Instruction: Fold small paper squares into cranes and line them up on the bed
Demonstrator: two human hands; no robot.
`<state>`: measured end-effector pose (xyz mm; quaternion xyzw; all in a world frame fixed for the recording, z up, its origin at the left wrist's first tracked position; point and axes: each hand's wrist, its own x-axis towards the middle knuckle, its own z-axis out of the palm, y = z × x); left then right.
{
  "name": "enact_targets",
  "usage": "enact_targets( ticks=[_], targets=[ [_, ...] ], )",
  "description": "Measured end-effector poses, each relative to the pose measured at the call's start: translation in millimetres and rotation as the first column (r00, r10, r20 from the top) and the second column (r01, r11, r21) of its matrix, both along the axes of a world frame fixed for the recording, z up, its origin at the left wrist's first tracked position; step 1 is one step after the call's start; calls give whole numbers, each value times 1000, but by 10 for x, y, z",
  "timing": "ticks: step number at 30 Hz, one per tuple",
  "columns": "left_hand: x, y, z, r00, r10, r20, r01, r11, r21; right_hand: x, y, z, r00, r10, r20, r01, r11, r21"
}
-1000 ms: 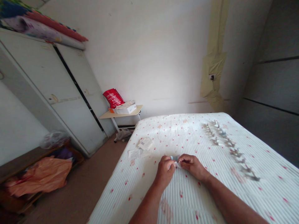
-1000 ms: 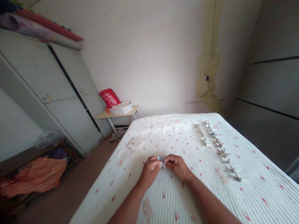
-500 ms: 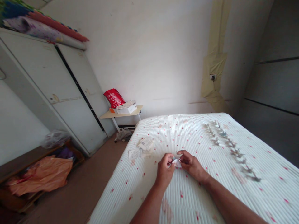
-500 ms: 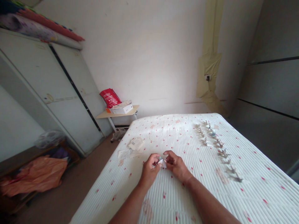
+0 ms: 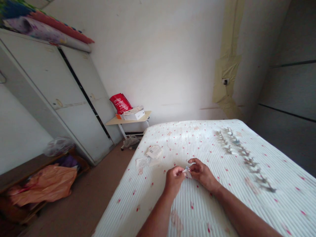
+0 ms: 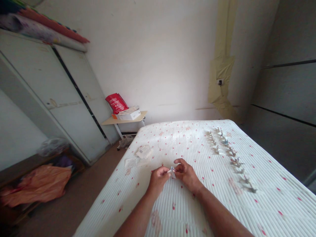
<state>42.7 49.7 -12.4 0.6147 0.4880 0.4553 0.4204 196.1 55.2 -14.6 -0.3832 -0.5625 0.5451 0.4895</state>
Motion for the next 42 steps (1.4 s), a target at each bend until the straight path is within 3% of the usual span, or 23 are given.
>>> enact_targets(
  ticks=[5,12,17,23,31,42],
  targets=[
    [14,5,-4,1000,0,-13,1,999,35,-8,17,-53,995,4,98,-7,1000,26],
    [27,-26,20,993,-8,-120,17,997,76,-12,-51,95,989,22,149,-21,1000,-4],
    [44,-48,35,985,17,-169,-1,995,97,-18,-52,85,986,35,165,-38,999,14],
    [40,-33,16,989,27,-146,-13,995,97,-64,-73,63,977,-1,212,-8,999,41],
    [9,-8,47,999,-4,-46,7,998,59,-116,-163,225,974,-17,226,14,1000,17],
    [9,-21,102,1000,12,-6,-12,1000,13,-110,-151,199,977,-1,211,0,1000,7]
  ],
)
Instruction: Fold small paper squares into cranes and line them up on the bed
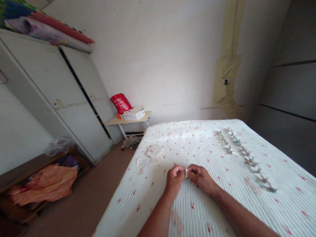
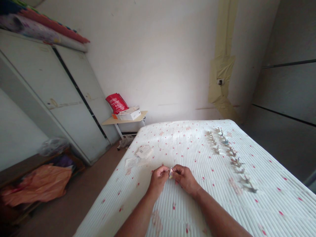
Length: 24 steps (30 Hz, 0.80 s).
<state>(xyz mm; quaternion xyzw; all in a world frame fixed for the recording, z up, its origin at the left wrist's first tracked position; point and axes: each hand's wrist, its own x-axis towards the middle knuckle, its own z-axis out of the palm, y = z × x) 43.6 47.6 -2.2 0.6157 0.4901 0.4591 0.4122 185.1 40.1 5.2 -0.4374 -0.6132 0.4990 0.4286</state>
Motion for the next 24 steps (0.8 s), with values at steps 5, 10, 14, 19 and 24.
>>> enact_targets(
  ticks=[5,10,14,19,24],
  targets=[
    [1,11,-28,1000,-6,7,6,1000,7,-1,11,-40,1000,-5,-14,6,1000,30],
    [-12,17,-54,1000,-26,16,26,1000,1,0,17,-52,1000,-19,7,19,1000,20],
    [-17,7,-45,996,-58,64,59,998,-30,4,14,-35,999,-31,27,31,999,25],
    [-6,-4,-14,993,-33,111,41,996,-73,9,22,-61,999,-31,27,30,1000,7],
    [5,-20,46,992,9,127,7,992,-126,13,26,-65,1000,0,9,0,1000,5]
  ],
)
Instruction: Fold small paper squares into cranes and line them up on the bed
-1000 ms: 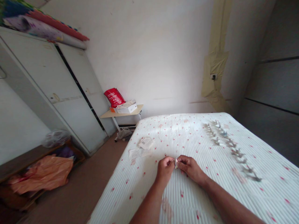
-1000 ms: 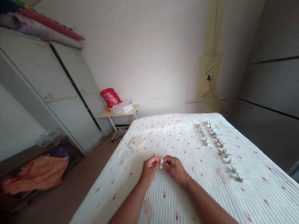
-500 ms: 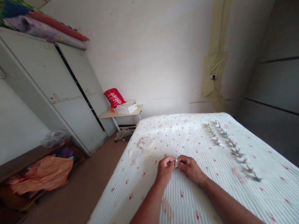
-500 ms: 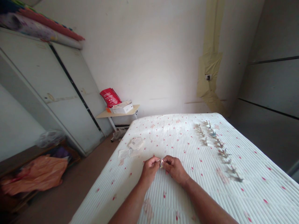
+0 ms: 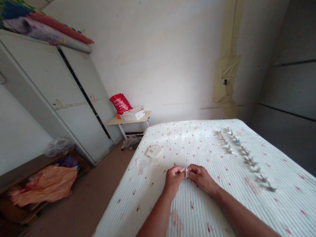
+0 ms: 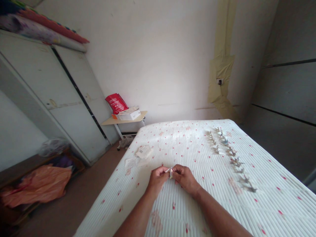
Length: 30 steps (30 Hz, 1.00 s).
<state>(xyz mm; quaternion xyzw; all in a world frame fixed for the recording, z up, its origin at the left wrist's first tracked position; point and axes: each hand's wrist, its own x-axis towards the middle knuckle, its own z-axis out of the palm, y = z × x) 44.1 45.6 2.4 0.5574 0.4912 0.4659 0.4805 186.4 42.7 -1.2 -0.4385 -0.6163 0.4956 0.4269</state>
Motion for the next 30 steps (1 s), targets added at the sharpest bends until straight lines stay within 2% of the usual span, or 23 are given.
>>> enact_targets(
  ticks=[9,17,24,30],
  targets=[
    [-5,-6,-20,1000,-1,-31,2,1000,28,-18,-13,10,1000,-11,4,11,1000,8],
    [-41,-1,-36,984,-157,80,159,987,-12,-2,-5,8,998,-49,39,50,999,-15],
    [-25,26,-92,998,-51,-40,53,997,64,-9,-16,24,998,-45,53,47,998,-39],
    [-6,18,-59,1000,-26,8,26,998,49,-33,0,14,998,-67,15,67,997,-35]
  ],
)
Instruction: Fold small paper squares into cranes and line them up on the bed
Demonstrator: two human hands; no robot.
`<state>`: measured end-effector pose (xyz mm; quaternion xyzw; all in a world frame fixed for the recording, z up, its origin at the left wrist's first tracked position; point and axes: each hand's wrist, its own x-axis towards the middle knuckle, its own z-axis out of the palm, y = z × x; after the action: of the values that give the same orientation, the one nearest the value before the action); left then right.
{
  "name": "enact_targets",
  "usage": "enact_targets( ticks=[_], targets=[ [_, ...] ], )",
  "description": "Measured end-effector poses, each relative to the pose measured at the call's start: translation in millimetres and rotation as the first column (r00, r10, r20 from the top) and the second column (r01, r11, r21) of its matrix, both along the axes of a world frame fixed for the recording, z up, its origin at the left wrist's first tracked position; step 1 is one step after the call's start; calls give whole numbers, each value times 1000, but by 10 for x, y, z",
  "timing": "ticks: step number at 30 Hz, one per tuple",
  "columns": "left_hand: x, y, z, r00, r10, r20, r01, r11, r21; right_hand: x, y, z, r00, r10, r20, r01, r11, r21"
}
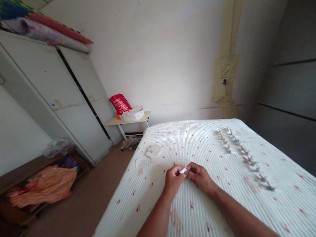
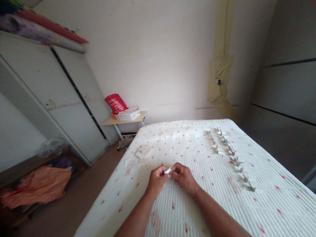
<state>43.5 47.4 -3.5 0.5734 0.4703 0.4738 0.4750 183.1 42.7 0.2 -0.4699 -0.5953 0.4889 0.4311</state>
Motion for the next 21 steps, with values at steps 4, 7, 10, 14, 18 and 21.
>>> enact_targets(
  ticks=[4,7,10,14,18,21],
  targets=[
    [0,-11,34,999,-24,45,26,999,-41,21,19,-50,999,-17,-28,19,998,56],
    [-11,-9,29,998,-39,45,41,997,-58,47,41,-112,1000,-16,-23,18,996,90],
    [-18,-6,12,999,-38,26,40,998,-57,60,63,-161,1000,5,-6,-4,994,106],
    [-8,-12,24,999,-29,15,30,998,-52,52,69,-164,999,29,-34,-24,992,121],
    [2,-26,80,999,-23,32,25,999,-48,41,46,-115,995,56,-82,-49,995,85],
    [-4,-22,90,996,-55,66,59,996,-61,47,29,-76,992,54,-117,-48,997,53]
  ],
)
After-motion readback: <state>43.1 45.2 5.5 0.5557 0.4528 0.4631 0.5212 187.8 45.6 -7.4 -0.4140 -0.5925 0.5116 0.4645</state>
